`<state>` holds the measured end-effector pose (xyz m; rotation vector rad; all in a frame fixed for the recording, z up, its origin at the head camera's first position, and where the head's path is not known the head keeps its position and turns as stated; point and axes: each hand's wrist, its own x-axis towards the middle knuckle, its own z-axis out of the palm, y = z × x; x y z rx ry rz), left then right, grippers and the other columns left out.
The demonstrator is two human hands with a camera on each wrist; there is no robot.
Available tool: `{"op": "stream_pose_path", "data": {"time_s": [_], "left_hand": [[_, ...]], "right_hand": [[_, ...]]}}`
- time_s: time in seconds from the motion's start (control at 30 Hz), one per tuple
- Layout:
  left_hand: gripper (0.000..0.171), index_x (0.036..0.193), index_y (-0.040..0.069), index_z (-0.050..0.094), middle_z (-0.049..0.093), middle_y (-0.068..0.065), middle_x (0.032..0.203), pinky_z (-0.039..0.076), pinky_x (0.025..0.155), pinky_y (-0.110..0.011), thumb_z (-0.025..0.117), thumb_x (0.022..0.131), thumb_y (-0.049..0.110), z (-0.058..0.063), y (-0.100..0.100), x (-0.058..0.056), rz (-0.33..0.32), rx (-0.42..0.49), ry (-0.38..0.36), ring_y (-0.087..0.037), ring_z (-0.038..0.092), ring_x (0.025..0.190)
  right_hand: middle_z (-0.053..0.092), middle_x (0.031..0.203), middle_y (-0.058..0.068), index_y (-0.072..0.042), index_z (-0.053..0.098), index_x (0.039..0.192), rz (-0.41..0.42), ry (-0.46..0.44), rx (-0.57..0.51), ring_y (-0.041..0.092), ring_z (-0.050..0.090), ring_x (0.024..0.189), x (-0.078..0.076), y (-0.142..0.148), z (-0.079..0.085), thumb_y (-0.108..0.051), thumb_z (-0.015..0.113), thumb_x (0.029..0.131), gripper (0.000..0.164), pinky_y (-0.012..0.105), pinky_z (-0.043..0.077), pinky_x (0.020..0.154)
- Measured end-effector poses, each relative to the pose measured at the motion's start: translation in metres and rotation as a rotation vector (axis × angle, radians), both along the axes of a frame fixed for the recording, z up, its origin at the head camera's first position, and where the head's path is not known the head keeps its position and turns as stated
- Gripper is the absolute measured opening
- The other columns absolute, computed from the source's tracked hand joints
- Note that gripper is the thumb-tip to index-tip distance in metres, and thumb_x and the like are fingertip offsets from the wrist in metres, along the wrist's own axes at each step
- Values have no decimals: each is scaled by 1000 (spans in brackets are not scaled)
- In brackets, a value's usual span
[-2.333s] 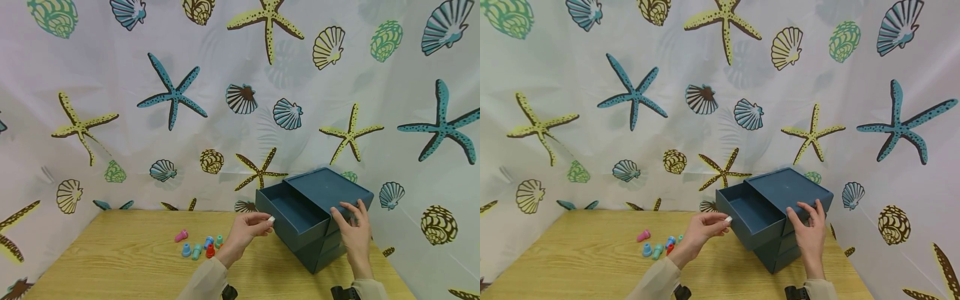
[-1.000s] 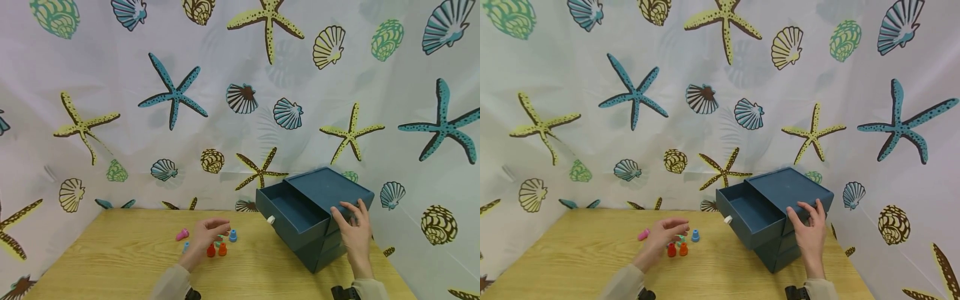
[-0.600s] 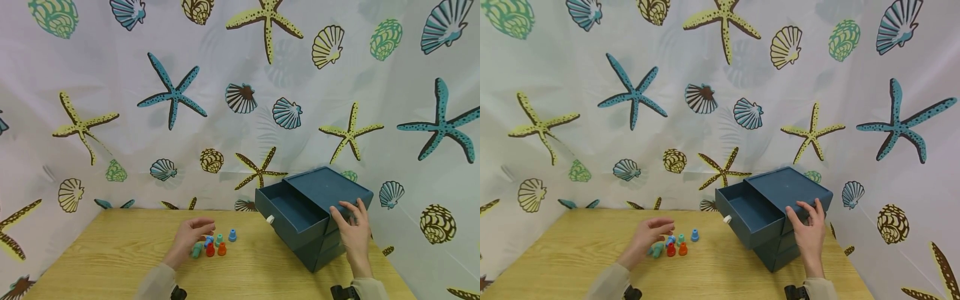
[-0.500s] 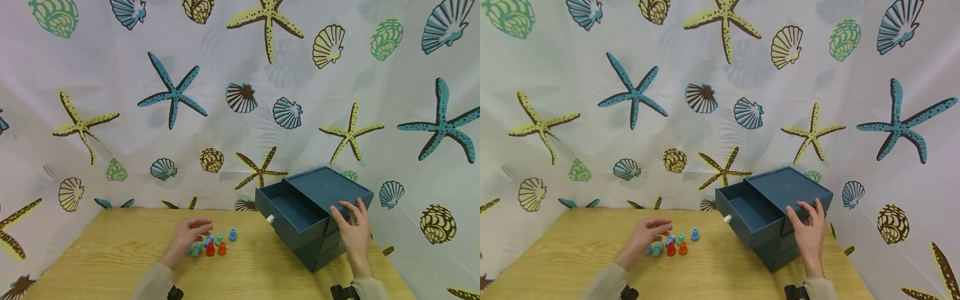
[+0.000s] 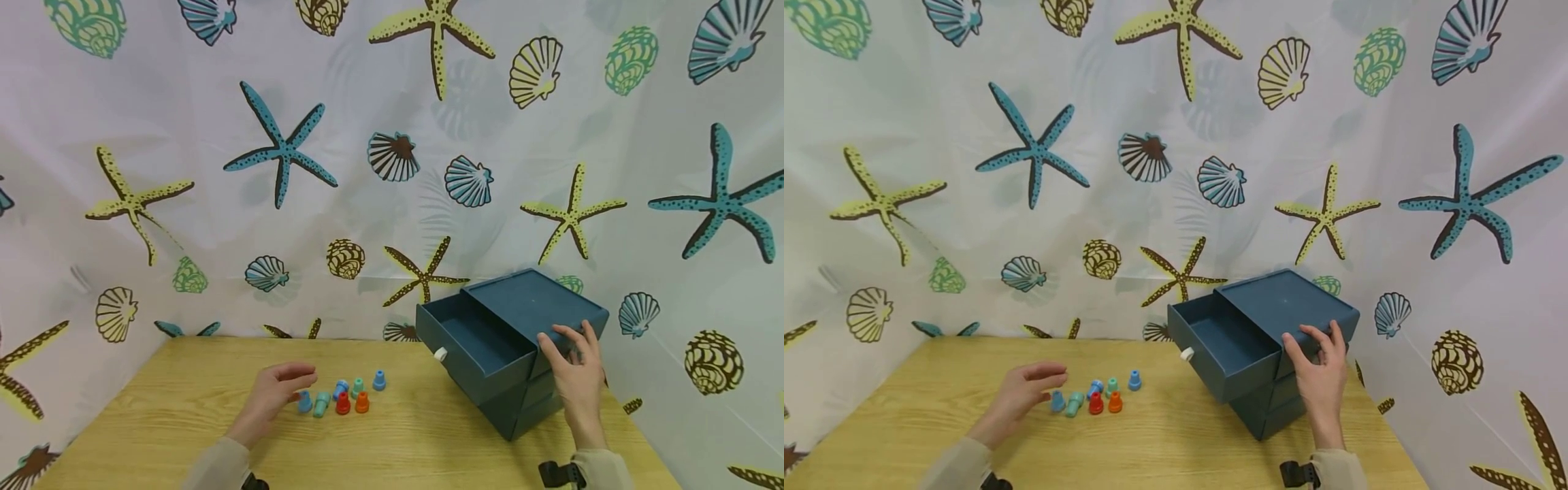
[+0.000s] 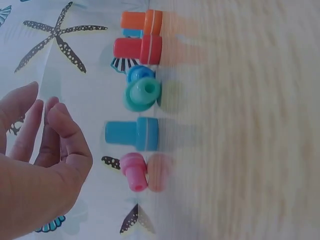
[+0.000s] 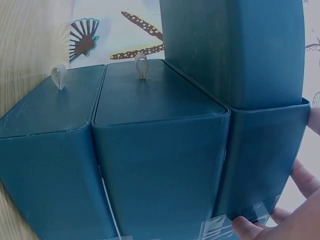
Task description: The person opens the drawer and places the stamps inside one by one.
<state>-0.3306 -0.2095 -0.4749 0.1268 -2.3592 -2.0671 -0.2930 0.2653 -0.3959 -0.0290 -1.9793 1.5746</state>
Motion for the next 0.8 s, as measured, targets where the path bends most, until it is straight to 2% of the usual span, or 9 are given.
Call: {"op": "stream_pose_path", "data": {"time_s": [0.17,0.37,0.47,0.6,0.67,0.8], "left_hand": [[40,123,7,67,71,-2,115,53,84,-36,74,89,25,-4,-10,0,4,-11,-17,-10,65,95],[41,126,7,66,71,-3,119,52,86,-36,74,88,21,-10,-19,0,18,29,-60,-6,64,94],[49,130,5,62,69,-5,124,51,89,-36,76,87,24,-12,-23,0,5,8,-69,-7,62,96],[53,132,4,61,68,-5,125,51,85,-34,77,86,26,-17,-29,0,-12,-24,-96,-9,60,96],[53,133,3,59,69,-4,125,50,82,-32,76,87,24,-19,-32,-2,-31,-5,-106,-9,61,95],[51,135,1,57,69,-3,124,50,77,-30,74,88,15,-25,-39,-8,-70,90,-135,-10,62,93]], "right_hand": [[11,165,0,-5,61,127,-13,-8,-8,26,8,153,0,2,0,-28,72,91,44,50,20,120],[12,165,-1,-6,62,127,-11,-11,3,27,9,152,-1,2,3,-30,72,90,45,50,22,120],[12,165,-1,-6,62,126,-8,-5,2,28,10,152,-1,2,4,-29,72,90,44,50,22,120],[11,165,-1,-6,62,126,1,-11,8,28,9,152,-1,2,3,-29,72,90,44,50,22,120],[11,165,-1,-6,62,126,-1,-15,10,28,10,152,-2,2,3,-29,72,90,44,49,22,120],[11,165,-2,-6,62,127,-5,-25,8,27,9,152,-3,3,1,-30,72,90,45,49,22,120]]}}
